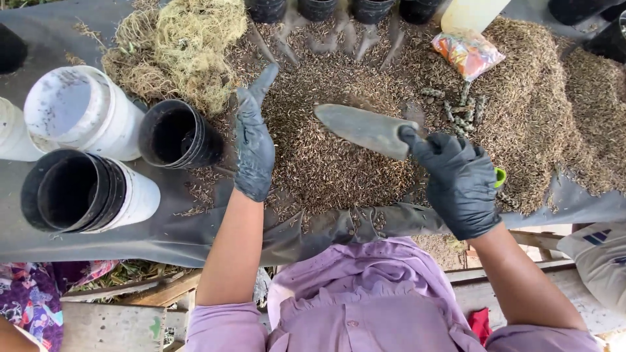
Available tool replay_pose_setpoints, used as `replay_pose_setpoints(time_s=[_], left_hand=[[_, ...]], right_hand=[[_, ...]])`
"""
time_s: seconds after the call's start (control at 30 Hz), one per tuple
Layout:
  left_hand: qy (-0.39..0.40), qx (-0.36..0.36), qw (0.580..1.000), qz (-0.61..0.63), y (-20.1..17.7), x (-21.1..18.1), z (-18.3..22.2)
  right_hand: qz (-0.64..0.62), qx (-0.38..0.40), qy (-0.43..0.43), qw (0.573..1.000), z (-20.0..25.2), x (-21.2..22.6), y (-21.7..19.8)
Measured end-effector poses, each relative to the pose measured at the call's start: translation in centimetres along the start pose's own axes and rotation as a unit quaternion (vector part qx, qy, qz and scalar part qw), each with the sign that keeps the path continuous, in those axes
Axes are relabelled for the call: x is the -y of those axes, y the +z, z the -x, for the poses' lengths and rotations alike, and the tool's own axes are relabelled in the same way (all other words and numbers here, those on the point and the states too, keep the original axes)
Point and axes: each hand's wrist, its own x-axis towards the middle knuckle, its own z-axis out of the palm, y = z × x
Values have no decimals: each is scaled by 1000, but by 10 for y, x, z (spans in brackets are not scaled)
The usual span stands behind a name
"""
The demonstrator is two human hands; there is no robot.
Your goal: Mixing soil or potting medium on a table using a hand trowel
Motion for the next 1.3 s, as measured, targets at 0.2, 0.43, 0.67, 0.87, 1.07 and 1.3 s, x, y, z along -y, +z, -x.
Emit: replay_pose_setpoints(time_s=[0.2,0.43,0.67,0.87,1.07,1.3], left_hand=[[-66,130,982,116,-2,-1,3],[-119,15,992,-50,16,-46,15],[-127,2,987,-96,19,-76,11],[-139,-75,983,-91,12,-76,5],[-98,-78,988,-91,2,-56,3],[-53,-95,989,-103,-1,-56,5]], right_hand=[[-206,-2,9,978,-4,-34,-28],[-247,-20,39,968,26,-31,-23],[-493,-64,156,854,69,-46,26],[-532,-13,57,845,44,-11,-9],[-456,54,93,884,45,-2,-7],[-475,102,35,873,65,42,-36]])
